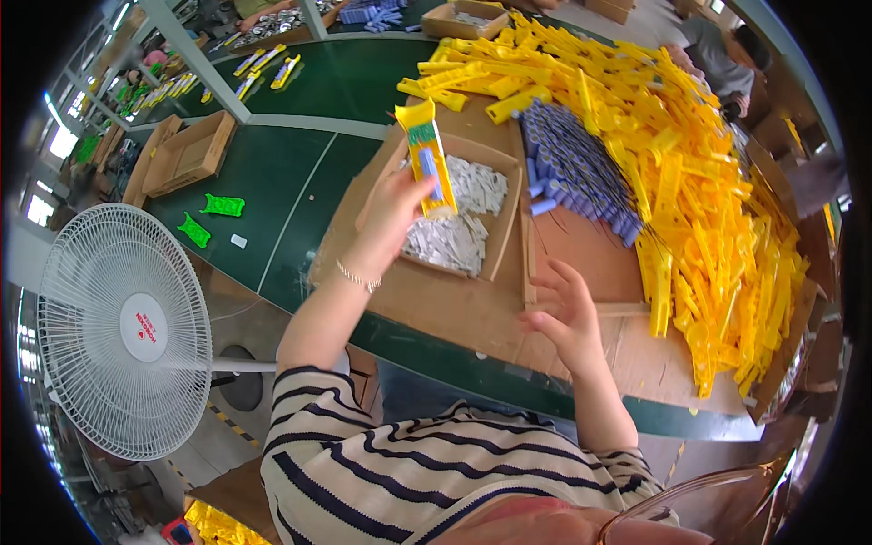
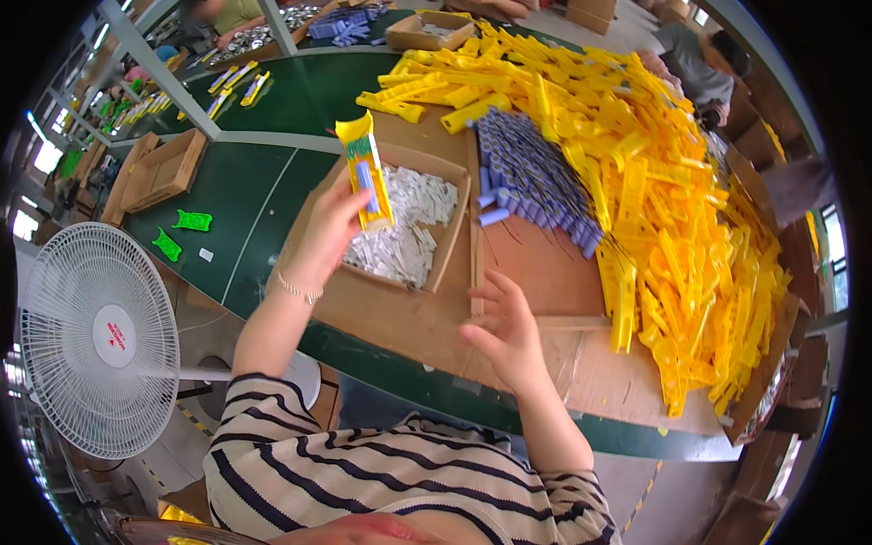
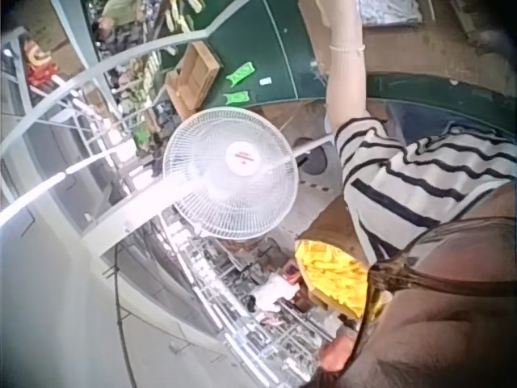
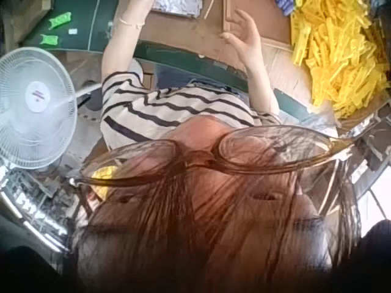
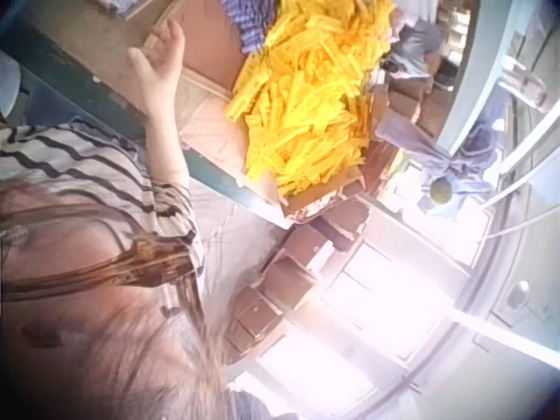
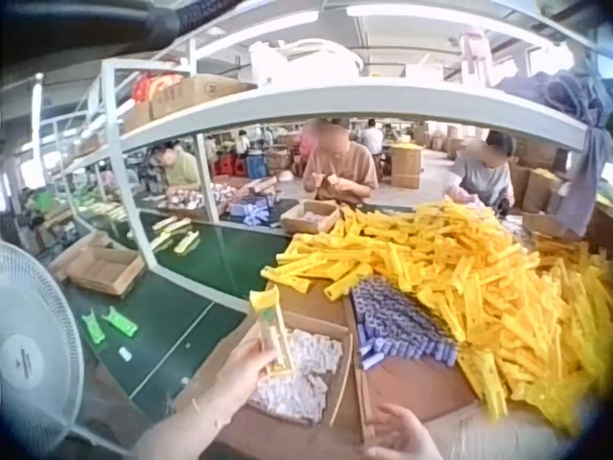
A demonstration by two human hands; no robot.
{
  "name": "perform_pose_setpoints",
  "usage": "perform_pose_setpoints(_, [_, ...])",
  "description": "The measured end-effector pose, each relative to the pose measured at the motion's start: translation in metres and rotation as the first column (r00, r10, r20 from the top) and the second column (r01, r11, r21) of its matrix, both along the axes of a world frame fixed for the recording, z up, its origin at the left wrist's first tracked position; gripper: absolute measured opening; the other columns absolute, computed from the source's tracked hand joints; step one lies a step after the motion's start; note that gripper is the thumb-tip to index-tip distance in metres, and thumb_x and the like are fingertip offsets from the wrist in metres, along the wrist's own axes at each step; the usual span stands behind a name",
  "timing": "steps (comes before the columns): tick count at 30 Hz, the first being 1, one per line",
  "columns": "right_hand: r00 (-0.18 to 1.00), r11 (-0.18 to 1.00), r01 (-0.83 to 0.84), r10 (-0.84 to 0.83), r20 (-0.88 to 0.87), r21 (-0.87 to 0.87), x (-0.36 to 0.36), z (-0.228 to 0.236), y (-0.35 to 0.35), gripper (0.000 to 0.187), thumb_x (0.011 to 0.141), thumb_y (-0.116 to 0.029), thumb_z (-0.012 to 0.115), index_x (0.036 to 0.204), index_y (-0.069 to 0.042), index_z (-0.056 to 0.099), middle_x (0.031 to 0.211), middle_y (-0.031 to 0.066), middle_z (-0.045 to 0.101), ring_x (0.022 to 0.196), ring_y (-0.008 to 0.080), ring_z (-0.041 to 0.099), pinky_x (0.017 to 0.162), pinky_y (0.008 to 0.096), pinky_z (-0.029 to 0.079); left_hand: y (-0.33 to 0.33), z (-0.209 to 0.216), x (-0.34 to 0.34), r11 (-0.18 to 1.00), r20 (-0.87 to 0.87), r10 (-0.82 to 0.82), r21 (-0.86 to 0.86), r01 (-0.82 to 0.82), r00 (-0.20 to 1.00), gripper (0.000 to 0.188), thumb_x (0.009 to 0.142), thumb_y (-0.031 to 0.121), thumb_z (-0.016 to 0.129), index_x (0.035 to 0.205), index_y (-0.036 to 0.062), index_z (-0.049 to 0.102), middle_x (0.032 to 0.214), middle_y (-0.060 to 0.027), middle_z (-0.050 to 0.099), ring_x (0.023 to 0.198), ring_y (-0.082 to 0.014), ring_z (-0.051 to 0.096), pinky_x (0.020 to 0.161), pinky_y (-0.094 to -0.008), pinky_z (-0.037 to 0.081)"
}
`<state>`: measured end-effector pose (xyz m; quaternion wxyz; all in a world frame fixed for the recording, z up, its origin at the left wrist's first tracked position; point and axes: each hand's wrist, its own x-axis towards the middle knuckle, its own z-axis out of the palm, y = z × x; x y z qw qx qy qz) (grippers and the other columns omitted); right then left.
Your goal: Assembling small electronic components including circuit boards and batteries into yellow plastic casings on an industrial production line.
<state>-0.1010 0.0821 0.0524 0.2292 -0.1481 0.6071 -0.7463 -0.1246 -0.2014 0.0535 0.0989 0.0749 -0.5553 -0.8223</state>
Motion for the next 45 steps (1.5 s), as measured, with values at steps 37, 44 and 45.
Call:
perform_pose_setpoints(37, [0.6, 0.393, 0.764, -0.141, -0.788, 0.511, -0.203, 0.051, 0.126, 0.023, 0.079, -0.012, 0.063, 0.099, -0.001, 0.063, 0.091, 0.0155, 0.064, 0.083, 0.0281, 0.062, 0.074, 0.035, 0.05, -0.042, 0.013, -0.041, 0.57, -0.211, -0.06, -0.81, -0.14, 0.976, 0.063, 0.084, 0.006, 0.054, 0.14, 0.0031, 0.027, 0.144, -0.0159, 0.028, 0.129, -0.029, 0.032, 0.107, -0.042, 0.027])
perform_pose_setpoints(44, [0.417, 0.209, 0.869, 0.181, -0.891, 0.449, -0.404, 0.044, 0.124, 0.027, 0.081, -0.01, 0.049, 0.104, -0.006, 0.061, 0.102, 0.0143, 0.062, 0.099, 0.033, 0.058, 0.084, 0.0413, 0.048, 0.047, -0.037, 0.096, 0.32, -0.381, -0.307, -0.904, -0.282, 0.872, 0.047, 0.074, 0.011, 0.062, 0.118, 0.001, 0.049, 0.123, -0.0215, 0.048, 0.112, -0.0394, 0.048, 0.095, -0.048, 0.04])
perform_pose_setpoints(45, [0.419, 0.202, 0.864, 0.217, -0.882, 0.46, -0.424, 0.045, 0.112, 0.026, 0.081, -0.012, 0.05, 0.103, -0.007, 0.062, 0.103, 0.0128, 0.062, 0.1, 0.0314, 0.058, 0.084, 0.0416, 0.048, 0.057, -0.053, 0.109, 0.298, -0.394, -0.265, -0.902, -0.314, 0.88, 0.042, 0.072, 0.01, 0.064, 0.112, 0.0025, 0.052, 0.12, -0.0204, 0.049, 0.109, -0.0396, 0.05, 0.092, -0.048, 0.042])
